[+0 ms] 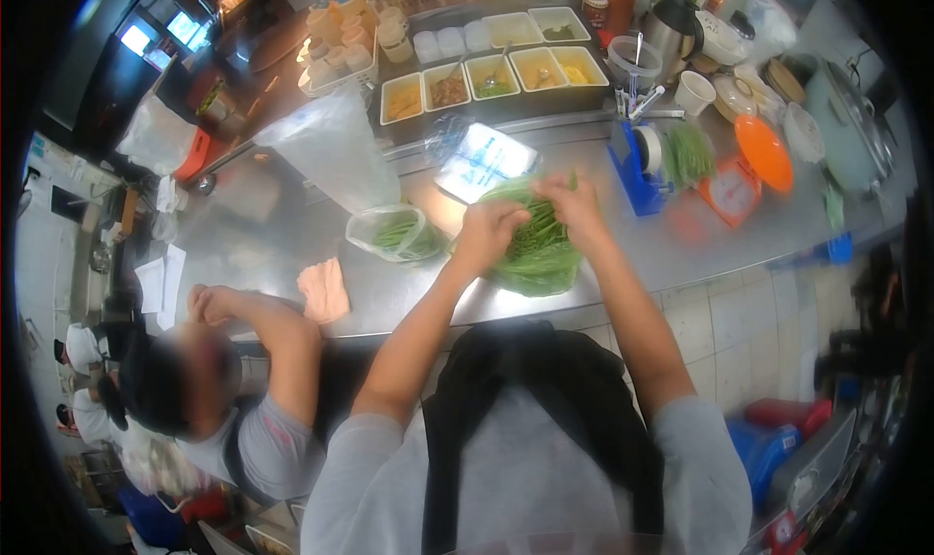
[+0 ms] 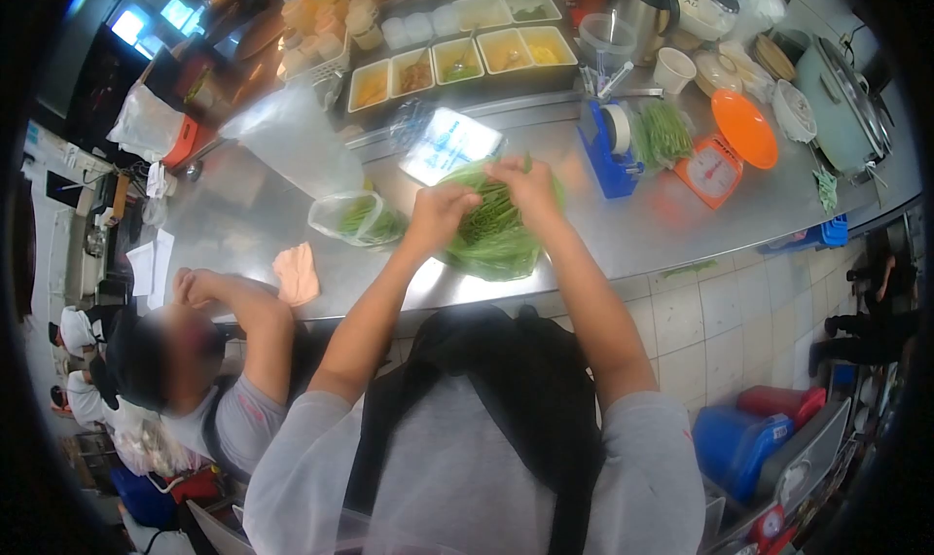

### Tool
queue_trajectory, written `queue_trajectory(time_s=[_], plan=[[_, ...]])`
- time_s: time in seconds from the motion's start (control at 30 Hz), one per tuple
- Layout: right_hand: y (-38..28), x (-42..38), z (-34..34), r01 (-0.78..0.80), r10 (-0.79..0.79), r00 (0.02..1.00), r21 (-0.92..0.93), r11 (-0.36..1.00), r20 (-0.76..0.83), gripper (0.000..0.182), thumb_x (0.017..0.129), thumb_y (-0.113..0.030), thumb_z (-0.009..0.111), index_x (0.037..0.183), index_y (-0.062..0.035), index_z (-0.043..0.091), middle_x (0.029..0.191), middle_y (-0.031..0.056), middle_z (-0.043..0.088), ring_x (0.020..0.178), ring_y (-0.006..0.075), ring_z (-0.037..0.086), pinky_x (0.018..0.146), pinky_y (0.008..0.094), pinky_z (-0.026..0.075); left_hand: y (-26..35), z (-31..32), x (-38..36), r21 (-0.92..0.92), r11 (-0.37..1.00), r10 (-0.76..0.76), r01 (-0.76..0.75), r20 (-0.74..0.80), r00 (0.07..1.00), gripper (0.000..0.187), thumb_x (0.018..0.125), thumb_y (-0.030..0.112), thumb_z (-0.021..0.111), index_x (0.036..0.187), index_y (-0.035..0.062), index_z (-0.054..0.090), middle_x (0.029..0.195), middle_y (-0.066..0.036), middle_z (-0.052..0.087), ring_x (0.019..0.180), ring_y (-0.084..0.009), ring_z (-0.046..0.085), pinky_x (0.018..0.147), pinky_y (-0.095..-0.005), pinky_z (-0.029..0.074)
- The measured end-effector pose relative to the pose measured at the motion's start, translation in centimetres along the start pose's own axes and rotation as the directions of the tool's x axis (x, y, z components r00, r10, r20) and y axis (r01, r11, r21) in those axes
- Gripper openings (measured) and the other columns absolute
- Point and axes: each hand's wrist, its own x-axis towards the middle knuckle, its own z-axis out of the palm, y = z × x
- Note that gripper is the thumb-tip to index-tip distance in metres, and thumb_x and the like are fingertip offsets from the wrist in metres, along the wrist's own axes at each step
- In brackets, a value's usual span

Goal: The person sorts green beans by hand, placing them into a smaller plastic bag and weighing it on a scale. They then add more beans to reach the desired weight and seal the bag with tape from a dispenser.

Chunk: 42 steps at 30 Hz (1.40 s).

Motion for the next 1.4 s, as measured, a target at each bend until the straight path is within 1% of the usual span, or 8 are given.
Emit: queue_trajectory(time_s=[0.13, 0.37, 0.83, 1.03, 1.13, 1.2, 1.33, 1.4], plan=[[0.9, 0.4, -1.4, -0.23, 0.198, 0.97, 0.259, 0.938, 0.144, 0.012, 0.078, -0.012, 0.062, 0.085, -0.0037, 0.058, 0.067, 0.0007, 0.052, 0.047, 0.0075, 0.039, 0.044, 0.0205, 0.031, 1.6, -0.2, 0.6, -0.406, 0.914, 0.077, -0.031, 0.098, 0.992, 0.015, 0.082, 0.013, 0.06, 0.09, 0.0003, 0.065, 0.081, -0.01, 0.063, 0.073, -0.0197, 0.058, 0.071, -0.0304, 0.044], [-0.5, 1.1, -4.0, -0.187, 0.247, 0.969, 0.682, 0.707, 0.01, 0.01, 0.082, -0.013, 0.053, 0.089, -0.0054, 0.053, 0.066, -0.0001, 0.048, 0.045, 0.0068, 0.037, 0.039, 0.0195, 0.027, -1.6, 5.8, 2.2, 0.455, 0.836, 0.295, -0.306, 0.097, 0.95, 0.016, 0.074, 0.013, 0.063, 0.086, 0.0023, 0.065, 0.085, -0.015, 0.061, 0.081, -0.0323, 0.058, 0.075, -0.0394, 0.045], [-0.6, -0.8, 0.0, 0.407, -0.291, 0.908, -0.472, 0.782, 0.3, 0.019, 0.071, -0.009, 0.068, 0.089, -0.0043, 0.068, 0.082, 0.0137, 0.065, 0.073, 0.024, 0.061, 0.07, 0.0321, 0.047, 3.1, -1.8, 2.0, -0.097, 0.995, -0.02, 0.013, -0.079, 0.997, 0.01, 0.073, 0.003, 0.061, 0.081, 0.0029, 0.066, 0.079, -0.015, 0.064, 0.068, -0.0258, 0.06, 0.064, -0.0325, 0.048], [-0.5, -0.4, 0.8, 0.505, -0.304, 0.86, -0.605, 0.615, 0.409, 0.017, 0.072, -0.008, 0.067, 0.089, -0.0057, 0.068, 0.084, 0.0165, 0.064, 0.074, 0.029, 0.061, 0.07, 0.0328, 0.046, 0.0, -2.6, 1.1, 0.647, 0.702, 0.38, -0.296, 0.01, 0.925, 0.008, 0.076, 0.004, 0.063, 0.084, 0.0045, 0.064, 0.074, -0.01, 0.061, 0.064, -0.017, 0.058, 0.061, -0.0302, 0.048], [-0.1, -0.6, 1.3, 0.399, -0.257, 0.912, -0.543, 0.739, 0.32, 0.017, 0.071, -0.012, 0.069, 0.087, -0.0045, 0.068, 0.082, 0.0147, 0.065, 0.074, 0.0261, 0.061, 0.069, 0.0319, 0.046, -1.2, -1.9, 1.1, -0.194, 0.981, -0.052, 0.027, -0.124, 0.991, 0.002, 0.079, 0.004, 0.061, 0.079, 0.0042, 0.063, 0.074, -0.005, 0.058, 0.063, -0.0146, 0.054, 0.062, -0.0295, 0.048], [0.0, -0.7, 1.4, 0.297, -0.21, 0.951, -0.483, 0.824, 0.227, 0.018, 0.071, -0.013, 0.07, 0.086, -0.0036, 0.068, 0.08, 0.0138, 0.066, 0.073, 0.0247, 0.062, 0.069, 0.0314, 0.046, -1.8, -1.0, 1.0, -0.803, 0.526, -0.417, 0.281, 0.044, 0.908, 0.007, 0.081, 0.008, 0.062, 0.078, 0.0015, 0.064, 0.074, -0.003, 0.06, 0.065, -0.0133, 0.055, 0.065, -0.0269, 0.046], [-0.7, -0.6, 1.1, 0.328, -0.292, 0.945, -0.444, 0.834, 0.148, 0.021, 0.071, -0.016, 0.072, 0.085, -0.0017, 0.067, 0.078, 0.013, 0.066, 0.07, 0.022, 0.062, 0.067, 0.0304, 0.047, -2.5, 0.6, 0.3, -0.935, 0.262, -0.463, 0.239, 0.096, 0.881, 0.014, 0.082, 0.012, 0.064, 0.079, -0.0007, 0.065, 0.072, -0.003, 0.061, 0.066, -0.0127, 0.056, 0.066, -0.0258, 0.044], [-1.2, -0.5, 0.7, 0.32, -0.307, 0.946, -0.43, 0.844, 0.102, 0.022, 0.071, -0.017, 0.072, 0.085, -0.0011, 0.067, 0.077, 0.0132, 0.066, 0.069, 0.0214, 0.062, 0.067, 0.03, 0.047, -2.4, 0.5, -0.2, -0.433, 0.861, -0.309, 0.266, -0.03, 0.951, 0.015, 0.08, 0.012, 0.063, 0.081, -0.0028, 0.066, 0.07, -0.008, 0.063, 0.064, -0.0166, 0.058, 0.063, -0.0289, 0.045]])
